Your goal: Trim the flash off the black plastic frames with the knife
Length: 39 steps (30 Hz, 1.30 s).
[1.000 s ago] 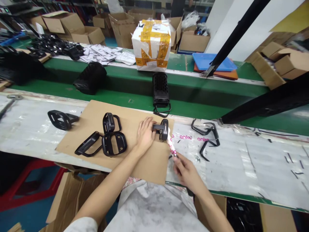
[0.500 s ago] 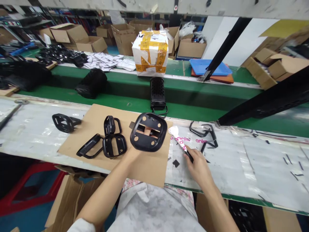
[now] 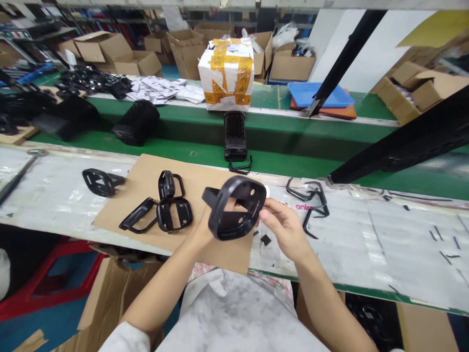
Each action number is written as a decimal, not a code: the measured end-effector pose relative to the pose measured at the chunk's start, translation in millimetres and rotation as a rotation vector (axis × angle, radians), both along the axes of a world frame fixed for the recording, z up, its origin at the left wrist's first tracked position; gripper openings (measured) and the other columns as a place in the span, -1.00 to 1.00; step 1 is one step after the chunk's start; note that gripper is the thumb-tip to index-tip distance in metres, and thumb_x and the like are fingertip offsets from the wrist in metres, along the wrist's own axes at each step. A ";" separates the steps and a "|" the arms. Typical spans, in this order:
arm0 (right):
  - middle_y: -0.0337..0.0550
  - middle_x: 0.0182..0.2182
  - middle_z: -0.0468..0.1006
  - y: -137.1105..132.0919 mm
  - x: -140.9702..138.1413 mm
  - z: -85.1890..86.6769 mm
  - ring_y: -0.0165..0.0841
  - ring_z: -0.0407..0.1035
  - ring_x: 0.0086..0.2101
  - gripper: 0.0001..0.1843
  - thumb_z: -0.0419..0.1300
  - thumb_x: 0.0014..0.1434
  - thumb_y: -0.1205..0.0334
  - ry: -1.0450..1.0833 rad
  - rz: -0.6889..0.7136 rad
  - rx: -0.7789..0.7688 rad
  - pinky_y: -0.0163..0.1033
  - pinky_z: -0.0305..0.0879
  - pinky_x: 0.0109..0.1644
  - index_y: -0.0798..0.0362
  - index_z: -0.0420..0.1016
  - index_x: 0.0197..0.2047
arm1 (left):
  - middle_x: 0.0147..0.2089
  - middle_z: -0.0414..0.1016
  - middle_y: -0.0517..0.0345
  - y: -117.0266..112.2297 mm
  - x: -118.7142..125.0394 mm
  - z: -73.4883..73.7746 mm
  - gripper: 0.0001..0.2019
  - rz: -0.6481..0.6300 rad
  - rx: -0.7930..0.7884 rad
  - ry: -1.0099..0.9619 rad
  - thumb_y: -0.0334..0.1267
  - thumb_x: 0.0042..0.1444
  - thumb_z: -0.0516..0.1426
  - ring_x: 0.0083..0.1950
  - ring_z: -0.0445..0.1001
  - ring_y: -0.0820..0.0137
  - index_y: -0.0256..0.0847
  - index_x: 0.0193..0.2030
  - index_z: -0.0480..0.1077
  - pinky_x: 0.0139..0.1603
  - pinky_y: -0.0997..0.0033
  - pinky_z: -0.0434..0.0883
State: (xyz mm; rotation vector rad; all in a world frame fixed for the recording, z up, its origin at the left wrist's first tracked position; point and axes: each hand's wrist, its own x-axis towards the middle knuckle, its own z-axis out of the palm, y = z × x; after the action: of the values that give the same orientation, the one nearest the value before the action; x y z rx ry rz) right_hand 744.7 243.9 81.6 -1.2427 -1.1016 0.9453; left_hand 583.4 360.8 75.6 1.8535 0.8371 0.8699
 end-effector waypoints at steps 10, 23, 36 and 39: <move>-0.10 -0.08 0.74 7.2 5.4 7.6 -0.20 0.63 -0.08 -0.73 0.22 0.35 0.37 -0.443 -0.204 0.253 -0.14 0.57 -0.02 -0.07 0.72 -0.01 | -0.15 0.59 0.11 -11.7 -2.3 14.1 -0.63 -0.116 -0.296 -0.232 -0.02 0.21 0.39 -0.15 0.56 0.38 -0.15 0.00 0.47 -0.13 0.46 0.45; -0.09 -0.11 0.73 17.1 7.6 6.3 -0.20 0.63 -0.12 -0.69 0.17 0.41 0.38 -0.584 -0.228 0.344 -0.07 0.58 0.00 -0.08 0.73 0.00 | -0.53 0.33 0.20 -23.3 -15.4 14.9 -0.49 -0.269 -0.955 -0.518 0.22 0.25 0.27 -0.47 0.30 0.45 -0.22 -0.40 0.36 -0.40 0.44 0.28; -0.11 -0.18 0.77 17.8 -10.5 -3.1 -0.24 0.65 -0.26 -0.84 0.34 0.41 0.21 -0.480 -0.260 0.382 -0.15 0.60 -0.16 -0.07 0.71 0.02 | -0.67 0.07 0.38 -55.6 -1.7 9.9 -0.47 -0.236 -0.840 -0.508 0.26 0.41 0.06 -0.60 0.04 0.49 -0.15 -0.37 0.27 -0.48 0.44 0.12; -0.09 -0.19 0.77 16.0 -12.1 -3.8 -0.20 0.66 -0.25 -0.81 0.37 0.39 0.08 -0.434 -0.268 0.345 -0.10 0.63 -0.14 -0.08 0.75 -0.01 | -0.64 0.13 0.34 -61.7 -4.6 18.4 -0.43 -0.192 -0.744 -0.387 0.31 0.44 -0.03 -0.57 0.09 0.46 -0.15 -0.36 0.28 -0.45 0.40 0.15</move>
State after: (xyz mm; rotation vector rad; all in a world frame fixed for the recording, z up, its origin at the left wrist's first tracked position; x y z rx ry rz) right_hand 732.6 259.9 77.7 -1.2933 -1.3264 0.2687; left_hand 578.8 299.0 94.0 1.0496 0.6080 0.6418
